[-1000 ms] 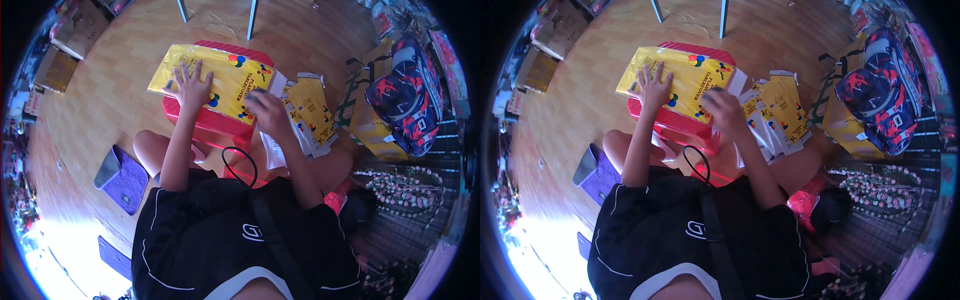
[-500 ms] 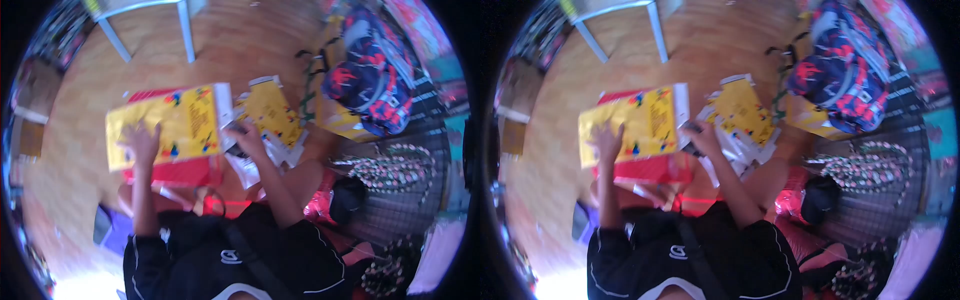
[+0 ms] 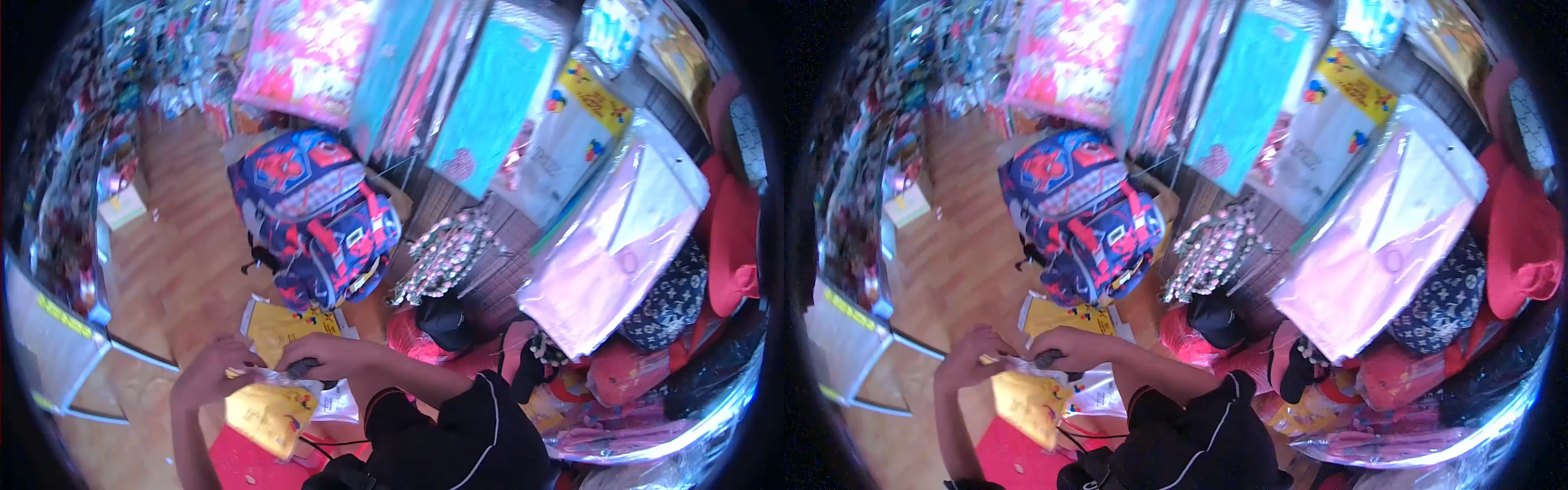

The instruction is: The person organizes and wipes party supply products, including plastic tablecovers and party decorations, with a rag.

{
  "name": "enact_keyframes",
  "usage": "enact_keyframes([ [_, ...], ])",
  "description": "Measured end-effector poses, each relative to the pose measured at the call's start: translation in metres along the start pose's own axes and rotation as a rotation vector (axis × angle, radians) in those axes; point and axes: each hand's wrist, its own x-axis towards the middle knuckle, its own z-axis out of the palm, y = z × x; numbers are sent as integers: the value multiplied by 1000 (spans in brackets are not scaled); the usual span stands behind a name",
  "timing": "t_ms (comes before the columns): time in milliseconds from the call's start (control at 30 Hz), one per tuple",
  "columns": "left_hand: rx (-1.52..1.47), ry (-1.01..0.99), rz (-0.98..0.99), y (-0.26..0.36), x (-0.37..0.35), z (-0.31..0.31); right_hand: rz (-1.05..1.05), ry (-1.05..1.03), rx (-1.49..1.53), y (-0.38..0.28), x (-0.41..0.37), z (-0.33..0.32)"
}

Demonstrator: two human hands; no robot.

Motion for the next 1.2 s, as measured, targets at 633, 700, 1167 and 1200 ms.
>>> enact_keyframes([
  [633,121,307,1061,346,423,-118,470,1530,-1162,-333,-180,-265],
  [700,110,469,1062,374,451,-108,478,1609,-1299,-341,-187,-285],
  [1167,229,795,1027,386,497,-75,855,1759,-1346,-342,-202,-326],
  [1200,229,797,1025,387,502,-72,853,1756,-1347,-339,-202,-332],
])
